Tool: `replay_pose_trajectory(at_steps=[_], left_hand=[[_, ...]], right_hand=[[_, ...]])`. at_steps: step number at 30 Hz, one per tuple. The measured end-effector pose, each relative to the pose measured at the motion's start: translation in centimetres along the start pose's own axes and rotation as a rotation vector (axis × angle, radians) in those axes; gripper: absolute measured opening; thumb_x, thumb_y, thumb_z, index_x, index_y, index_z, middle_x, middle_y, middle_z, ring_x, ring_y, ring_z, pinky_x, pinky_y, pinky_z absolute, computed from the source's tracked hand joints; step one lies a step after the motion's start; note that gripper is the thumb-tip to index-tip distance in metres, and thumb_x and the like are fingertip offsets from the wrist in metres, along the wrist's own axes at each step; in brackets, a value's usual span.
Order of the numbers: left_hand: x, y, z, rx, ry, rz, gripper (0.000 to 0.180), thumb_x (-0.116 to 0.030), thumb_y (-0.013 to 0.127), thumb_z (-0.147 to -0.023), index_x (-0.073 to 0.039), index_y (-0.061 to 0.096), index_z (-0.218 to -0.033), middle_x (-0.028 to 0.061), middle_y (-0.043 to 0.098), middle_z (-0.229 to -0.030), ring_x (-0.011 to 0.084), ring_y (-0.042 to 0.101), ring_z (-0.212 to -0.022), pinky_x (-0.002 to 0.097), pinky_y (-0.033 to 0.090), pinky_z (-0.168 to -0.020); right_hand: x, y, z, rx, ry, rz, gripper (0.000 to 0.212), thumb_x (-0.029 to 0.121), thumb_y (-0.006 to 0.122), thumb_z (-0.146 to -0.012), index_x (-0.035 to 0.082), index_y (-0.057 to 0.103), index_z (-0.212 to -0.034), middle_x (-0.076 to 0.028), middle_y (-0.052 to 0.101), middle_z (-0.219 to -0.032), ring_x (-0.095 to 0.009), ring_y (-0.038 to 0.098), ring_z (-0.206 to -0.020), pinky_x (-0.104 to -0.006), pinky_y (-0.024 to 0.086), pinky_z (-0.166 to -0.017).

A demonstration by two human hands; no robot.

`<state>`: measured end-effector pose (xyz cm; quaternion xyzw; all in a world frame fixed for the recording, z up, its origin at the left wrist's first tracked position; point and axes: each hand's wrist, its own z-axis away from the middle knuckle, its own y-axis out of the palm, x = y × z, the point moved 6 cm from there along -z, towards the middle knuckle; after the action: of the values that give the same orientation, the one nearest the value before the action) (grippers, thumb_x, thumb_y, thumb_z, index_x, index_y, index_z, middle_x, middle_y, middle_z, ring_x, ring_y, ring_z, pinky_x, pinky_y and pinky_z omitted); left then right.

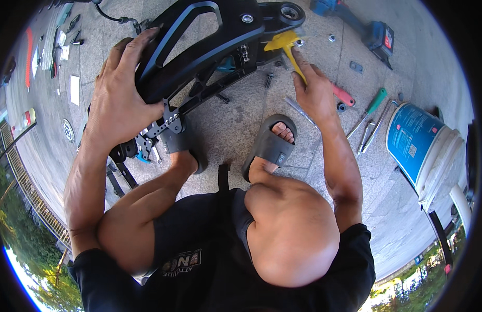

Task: The person positions a black metal suspension bracket under a vehicle between two coilover shocks, aligns it with mounting points, and uses a wrench and hammer to secure it. The person repeatedly adjusts the bracket and tightens fasteners to fit it into place.

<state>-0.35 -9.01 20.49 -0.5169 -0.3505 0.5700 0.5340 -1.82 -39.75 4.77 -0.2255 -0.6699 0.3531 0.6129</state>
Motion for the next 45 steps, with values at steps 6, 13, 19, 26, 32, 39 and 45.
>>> replay_pose_trajectory(at_steps=[6, 13, 19, 26, 32, 39, 45], left_hand=[[-0.2, -0.4, -0.2, -0.045, 0.062, 0.066, 0.092, -0.005, 0.070, -0.053, -0.013, 0.046, -0.142, 0.0183, 0.054, -0.132, 0.0356, 0.059, -0.118, 0.0421, 0.046, -0.104], [0.2, -0.3, -0.4, -0.015, 0.040, 0.104, 0.089, -0.004, 0.070, -0.054, -0.011, 0.047, -0.140, 0.0181, 0.053, -0.132, 0.0355, 0.059, -0.117, 0.0415, 0.046, -0.103], [0.5, -0.3, -0.4, -0.013, 0.030, 0.108, 0.090, -0.005, 0.072, -0.054, -0.010, 0.046, -0.140, 0.0180, 0.053, -0.132, 0.0343, 0.060, -0.116, 0.0401, 0.047, -0.102], [1.0, -0.4, -0.9, 0.003, 0.028, 0.141, 0.089, -0.007, 0.072, -0.054, -0.010, 0.046, -0.140, 0.0188, 0.055, -0.128, 0.0353, 0.063, -0.110, 0.0426, 0.053, -0.095], [1.1, -0.1, -1.1, 0.033, 0.010, 0.100, 0.088, -0.006, 0.069, -0.057, -0.007, 0.042, -0.141, 0.0226, 0.054, -0.128, 0.0368, 0.062, -0.109, 0.0420, 0.051, -0.096], [1.0, 0.4, -1.4, 0.038, -0.019, 0.000, 0.091, -0.002, 0.069, -0.065, -0.009, 0.031, -0.147, 0.0246, 0.055, -0.127, 0.0382, 0.060, -0.112, 0.0426, 0.049, -0.094], [0.0, 0.3, -2.7, 0.076, 0.030, -0.055, 0.112, -0.012, 0.087, -0.057, -0.012, 0.027, -0.151, 0.0251, 0.051, -0.127, 0.0430, 0.054, -0.115, 0.0469, 0.044, -0.101]], right_hand=[[0.1, 0.1, 0.5, -0.028, 0.020, 0.034, 0.062, 0.003, 0.064, -0.086, 0.026, 0.051, -0.142, -0.019, 0.063, -0.094, -0.038, 0.064, -0.080, -0.0433, 0.052, -0.073], [0.9, -0.1, 0.6, -0.014, -0.033, 0.077, 0.059, 0.002, 0.065, -0.085, 0.025, 0.055, -0.139, -0.017, 0.061, -0.091, -0.036, 0.064, -0.078, -0.0427, 0.052, -0.070], [-0.6, -1.6, 3.9, -0.138, 0.019, 0.025, 0.057, 0.002, 0.065, -0.084, 0.015, 0.053, -0.138, -0.018, 0.066, -0.102, -0.038, 0.067, -0.086, -0.0431, 0.054, -0.074], [-9.1, -1.6, 19.8, -0.169, 0.461, -0.044, 0.044, 0.008, 0.061, -0.091, 0.000, 0.048, -0.132, -0.021, 0.064, -0.085, -0.031, 0.065, -0.071, -0.0392, 0.051, -0.064], [-14.7, 0.4, 32.7, -0.239, 0.816, -0.031, 0.038, 0.017, 0.054, -0.094, 0.001, 0.050, -0.128, -0.025, 0.064, -0.094, -0.042, 0.065, -0.080, -0.0466, 0.051, -0.068], [-14.6, 1.8, 33.8, -0.350, 0.743, 0.195, 0.036, 0.011, 0.057, -0.089, 0.000, 0.054, -0.123, -0.023, 0.059, -0.096, -0.042, 0.057, -0.085, -0.0486, 0.047, -0.073], [-14.2, 1.6, 33.3, -0.326, 0.807, 0.171, 0.035, 0.008, 0.064, -0.086, -0.001, 0.057, -0.119, -0.021, 0.061, -0.099, -0.041, 0.058, -0.088, -0.0477, 0.048, -0.077]])
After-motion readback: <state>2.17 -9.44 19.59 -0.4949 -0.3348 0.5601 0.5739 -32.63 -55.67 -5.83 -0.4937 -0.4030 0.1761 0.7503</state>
